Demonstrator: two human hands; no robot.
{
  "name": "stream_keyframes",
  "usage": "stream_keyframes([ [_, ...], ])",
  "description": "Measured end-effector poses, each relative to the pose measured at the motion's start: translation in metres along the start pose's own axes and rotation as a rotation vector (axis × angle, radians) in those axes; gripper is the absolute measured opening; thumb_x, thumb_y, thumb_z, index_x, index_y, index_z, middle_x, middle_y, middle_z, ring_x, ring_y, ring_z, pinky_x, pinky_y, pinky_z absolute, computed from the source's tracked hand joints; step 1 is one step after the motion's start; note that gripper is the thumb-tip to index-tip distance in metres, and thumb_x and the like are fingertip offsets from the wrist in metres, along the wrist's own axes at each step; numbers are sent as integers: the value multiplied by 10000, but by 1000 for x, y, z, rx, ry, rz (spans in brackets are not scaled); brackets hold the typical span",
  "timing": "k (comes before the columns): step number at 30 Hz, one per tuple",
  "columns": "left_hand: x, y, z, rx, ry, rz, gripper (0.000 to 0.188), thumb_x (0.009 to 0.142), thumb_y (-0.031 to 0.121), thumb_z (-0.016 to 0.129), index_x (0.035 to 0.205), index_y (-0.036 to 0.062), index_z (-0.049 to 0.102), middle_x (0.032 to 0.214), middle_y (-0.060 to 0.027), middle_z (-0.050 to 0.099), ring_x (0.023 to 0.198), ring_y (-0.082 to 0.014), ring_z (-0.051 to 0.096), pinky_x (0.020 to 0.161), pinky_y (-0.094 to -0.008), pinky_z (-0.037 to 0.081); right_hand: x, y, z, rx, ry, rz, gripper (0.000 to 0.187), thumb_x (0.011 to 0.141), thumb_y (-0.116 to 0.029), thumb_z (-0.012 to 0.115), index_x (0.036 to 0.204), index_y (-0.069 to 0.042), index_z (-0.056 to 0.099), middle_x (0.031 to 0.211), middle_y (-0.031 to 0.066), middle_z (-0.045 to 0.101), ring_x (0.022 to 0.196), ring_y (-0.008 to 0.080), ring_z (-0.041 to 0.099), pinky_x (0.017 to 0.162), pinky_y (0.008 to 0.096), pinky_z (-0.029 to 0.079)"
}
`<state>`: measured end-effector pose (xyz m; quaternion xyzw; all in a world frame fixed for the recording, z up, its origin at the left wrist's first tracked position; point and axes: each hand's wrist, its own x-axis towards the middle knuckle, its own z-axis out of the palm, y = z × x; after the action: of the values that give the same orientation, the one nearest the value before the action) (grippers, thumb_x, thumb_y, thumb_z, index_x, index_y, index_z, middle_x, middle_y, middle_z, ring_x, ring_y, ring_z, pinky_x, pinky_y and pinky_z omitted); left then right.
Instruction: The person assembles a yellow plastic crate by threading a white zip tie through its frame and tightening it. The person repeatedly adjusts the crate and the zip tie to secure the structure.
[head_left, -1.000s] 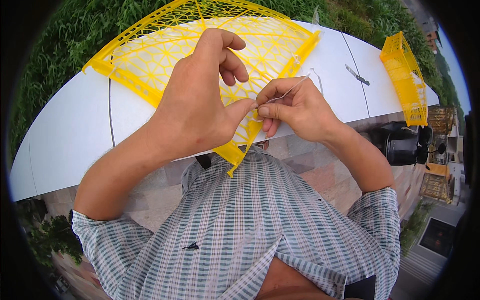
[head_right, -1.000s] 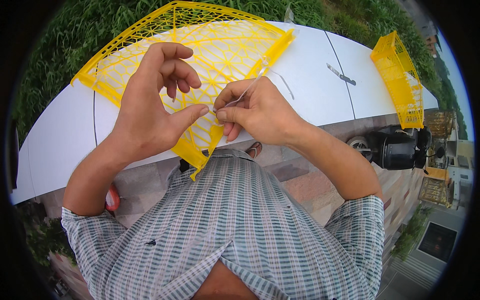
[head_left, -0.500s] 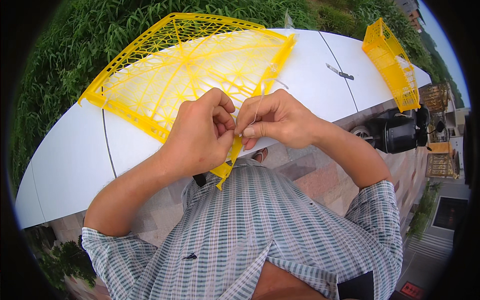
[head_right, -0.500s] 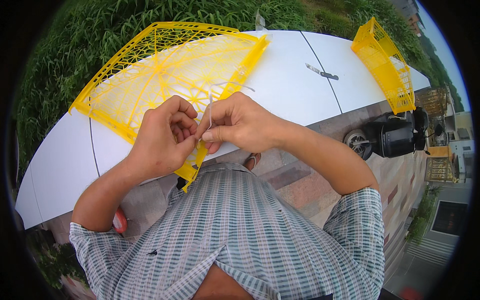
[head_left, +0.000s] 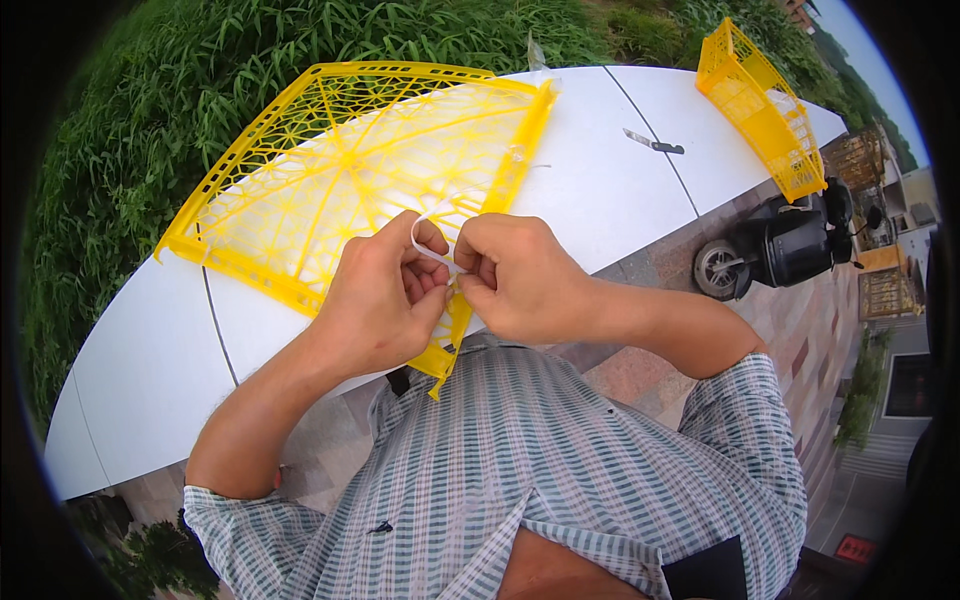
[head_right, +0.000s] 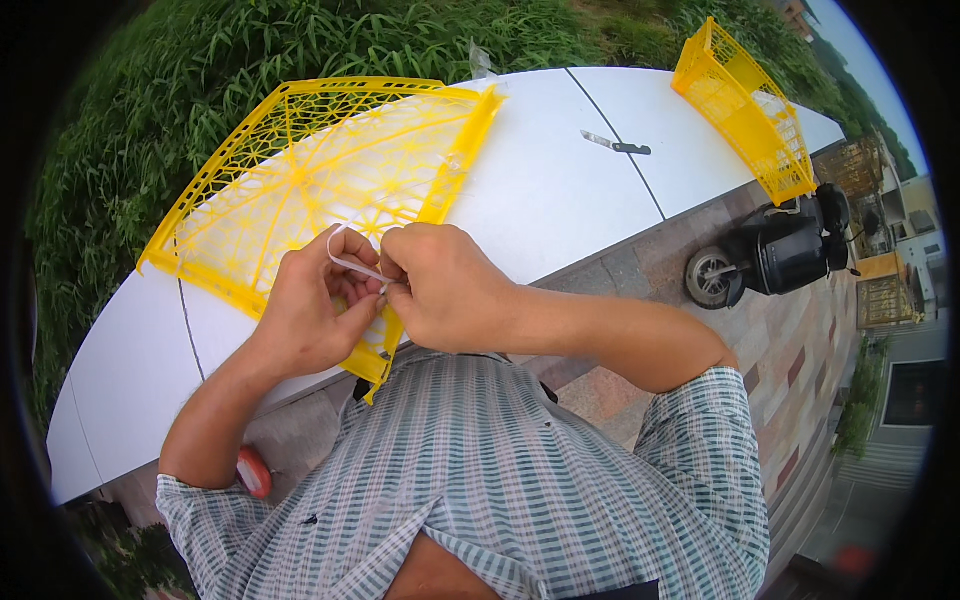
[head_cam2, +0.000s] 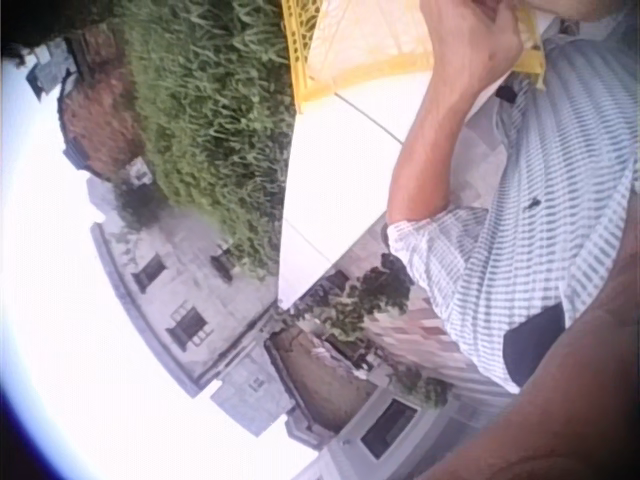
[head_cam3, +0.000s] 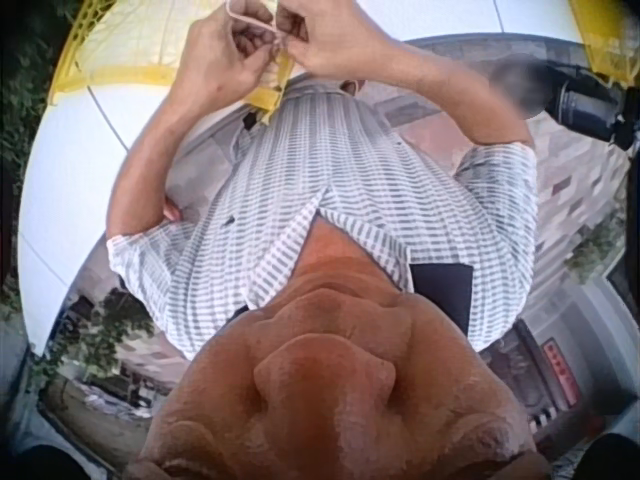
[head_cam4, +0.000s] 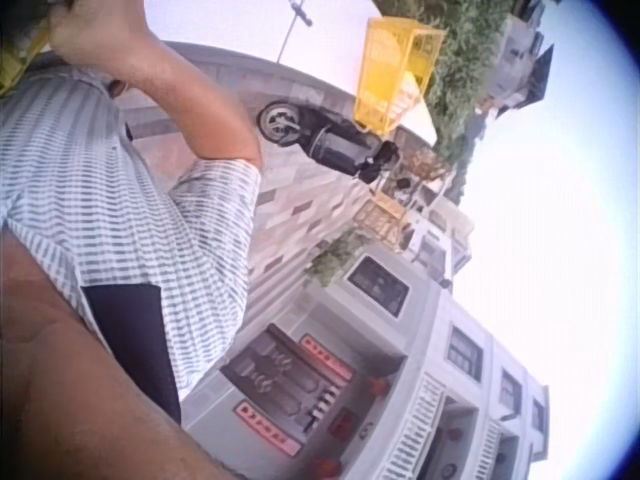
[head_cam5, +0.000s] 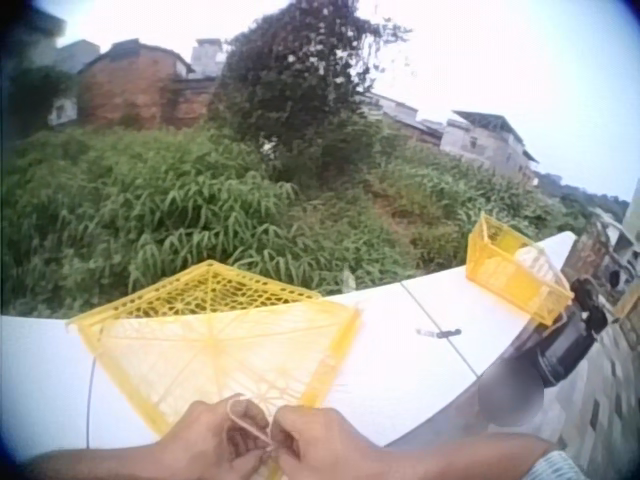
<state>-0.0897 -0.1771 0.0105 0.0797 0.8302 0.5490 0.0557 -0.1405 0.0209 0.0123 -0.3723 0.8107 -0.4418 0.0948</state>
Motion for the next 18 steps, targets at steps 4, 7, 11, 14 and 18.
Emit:
stream_keyframes([
  [4,1,1,-4,-96,-40,-52,220,867,-66,723,1073,-54,648,855,-70,703,752,-128,678,707,-278,571,-9,13,26,-235,190,-278,126,808,-2,703,890,21,609,843,169,568,701,315,634,591,426,553],
  [7,3,0,-10,-82,-127,-60,229,885,-78,711,1113,-62,702,919,-77,702,812,-131,676,749,-280,571,-13,19,36,-366,313,-446,147,793,-57,685,864,11,576,851,173,521,701,313,604,564,413,542],
  [11,8,4,-24,-119,-229,-112,173,952,-57,671,1110,-63,741,1051,-111,705,930,-153,688,829,-299,571,-15,21,35,-422,349,-530,142,785,-46,667,890,19,596,850,157,525,710,291,603,550,382,535],
  [14,9,11,-24,-62,-215,-105,142,974,-38,666,1084,-68,749,981,-96,720,877,-150,703,795,-291,575,-14,23,32,-376,303,-534,140,825,-61,688,914,17,612,864,151,543,737,287,618,553,374,541],
  [18,16,6,-32,-150,-281,-165,115,993,-35,651,1058,-86,732,940,-102,751,808,-139,729,758,-282,600,-16,21,32,-371,286,-506,168,890,-111,727,932,12,621,871,139,553,739,277,623,565,368,548],
])
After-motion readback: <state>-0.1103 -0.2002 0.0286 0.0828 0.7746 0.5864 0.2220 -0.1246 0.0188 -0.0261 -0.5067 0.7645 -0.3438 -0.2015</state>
